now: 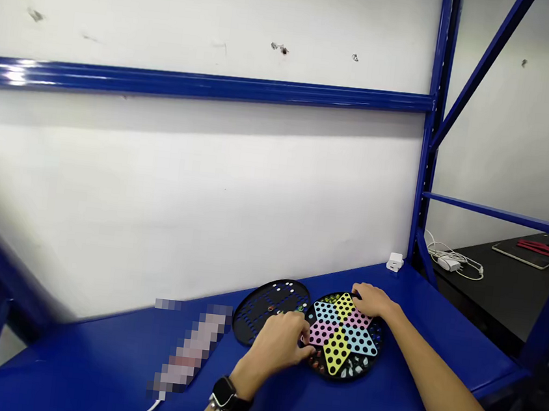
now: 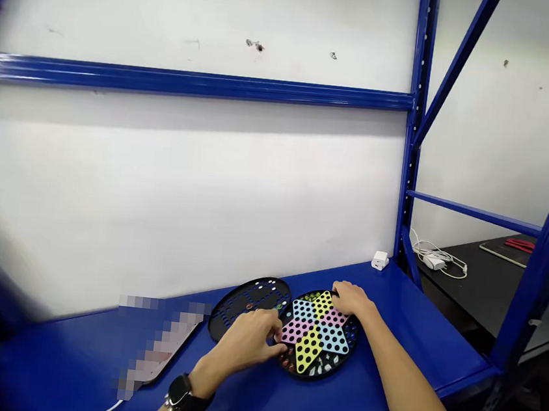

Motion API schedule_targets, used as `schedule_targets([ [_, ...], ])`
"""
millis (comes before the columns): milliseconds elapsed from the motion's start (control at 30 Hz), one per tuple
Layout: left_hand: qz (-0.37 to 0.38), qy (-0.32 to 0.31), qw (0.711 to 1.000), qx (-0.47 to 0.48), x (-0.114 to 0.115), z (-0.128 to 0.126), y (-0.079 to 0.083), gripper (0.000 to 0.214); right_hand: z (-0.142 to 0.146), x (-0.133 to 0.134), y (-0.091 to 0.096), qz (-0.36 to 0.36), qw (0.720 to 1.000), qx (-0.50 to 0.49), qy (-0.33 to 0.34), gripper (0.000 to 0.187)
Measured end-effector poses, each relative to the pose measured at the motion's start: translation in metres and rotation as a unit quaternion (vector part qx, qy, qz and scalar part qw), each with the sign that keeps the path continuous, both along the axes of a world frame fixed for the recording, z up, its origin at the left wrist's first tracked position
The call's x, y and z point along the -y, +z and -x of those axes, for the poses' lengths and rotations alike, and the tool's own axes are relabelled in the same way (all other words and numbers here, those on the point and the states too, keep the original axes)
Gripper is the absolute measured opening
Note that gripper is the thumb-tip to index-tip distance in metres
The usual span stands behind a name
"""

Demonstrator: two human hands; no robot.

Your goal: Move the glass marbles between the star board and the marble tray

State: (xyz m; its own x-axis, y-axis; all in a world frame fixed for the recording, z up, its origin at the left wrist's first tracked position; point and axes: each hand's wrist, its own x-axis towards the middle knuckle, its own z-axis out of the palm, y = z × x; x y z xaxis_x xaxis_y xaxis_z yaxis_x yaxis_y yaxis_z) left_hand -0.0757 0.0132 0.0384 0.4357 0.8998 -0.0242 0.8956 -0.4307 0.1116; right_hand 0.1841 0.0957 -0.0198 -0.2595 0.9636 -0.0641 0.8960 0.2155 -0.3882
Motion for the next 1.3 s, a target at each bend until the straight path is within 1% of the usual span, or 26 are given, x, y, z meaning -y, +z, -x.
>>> schedule_targets([
  [100,0.006,0.027,1.0,-0.009,0.002,-0.003,-0.002,0.015,0.0,0.001,0.001,0.005,1.0,-0.003,-0.004,0.025],
  [167,0.009,0.032,0.999,-0.011,0.002,-0.003,-0.004,0.016,0.0,0.002,0.002,0.006,1.0,-0.004,-0.007,0.025],
  [333,0.012,0.019,1.0,-0.019,0.001,-0.002,-0.01,0.018,0.001,0.002,0.002,0.004,1.0,0.002,-0.004,0.026],
  [433,0.035,0.005,0.999,0.01,0.001,0.002,-0.009,0.018,0.001,0.001,0.002,0.005,1.0,0.0,-0.003,0.026],
  [500,0.049,-0.003,0.998,0.039,-0.001,0.006,-0.006,0.019,0.001,0.001,0.002,0.003,1.0,-0.001,-0.002,0.026],
  [567,0.051,-0.004,0.996,0.079,-0.007,0.015,-0.001,0.024,0.001,0.001,0.002,0.004,1.0,0.0,0.001,0.027],
  [633,0.043,0.008,0.991,0.128,-0.016,0.03,0.003,0.03,0.001,0.001,0.002,0.006,1.0,0.002,0.003,0.028],
  [733,0.003,0.068,0.981,0.181,-0.036,0.063,0.004,0.04,0.001,0.002,0.003,0.01,1.0,-0.001,0.002,0.03],
  [800,-0.02,0.122,0.977,0.173,-0.05,0.087,-0.001,0.044,0.001,0.002,0.003,0.013,1.0,-0.005,0.001,0.03],
  [867,-0.029,0.164,0.975,0.148,-0.06,0.108,-0.01,0.046,0.001,0.002,0.003,0.013,1.0,-0.006,-0.001,0.03],
  [967,-0.019,0.19,0.974,0.118,-0.068,0.125,-0.024,0.042,0.001,0.002,0.003,0.012,1.0,-0.002,-0.001,0.029],
  [1100,-0.001,0.191,0.977,0.099,-0.07,0.124,-0.034,0.033,0.002,0.004,0.006,0.014,1.0,0.006,-0.002,0.029],
  [1300,0.024,0.152,0.98,0.126,-0.073,0.121,-0.04,0.032,0.002,0.006,0.009,0.017,1.0,0.006,-0.002,0.031],
])
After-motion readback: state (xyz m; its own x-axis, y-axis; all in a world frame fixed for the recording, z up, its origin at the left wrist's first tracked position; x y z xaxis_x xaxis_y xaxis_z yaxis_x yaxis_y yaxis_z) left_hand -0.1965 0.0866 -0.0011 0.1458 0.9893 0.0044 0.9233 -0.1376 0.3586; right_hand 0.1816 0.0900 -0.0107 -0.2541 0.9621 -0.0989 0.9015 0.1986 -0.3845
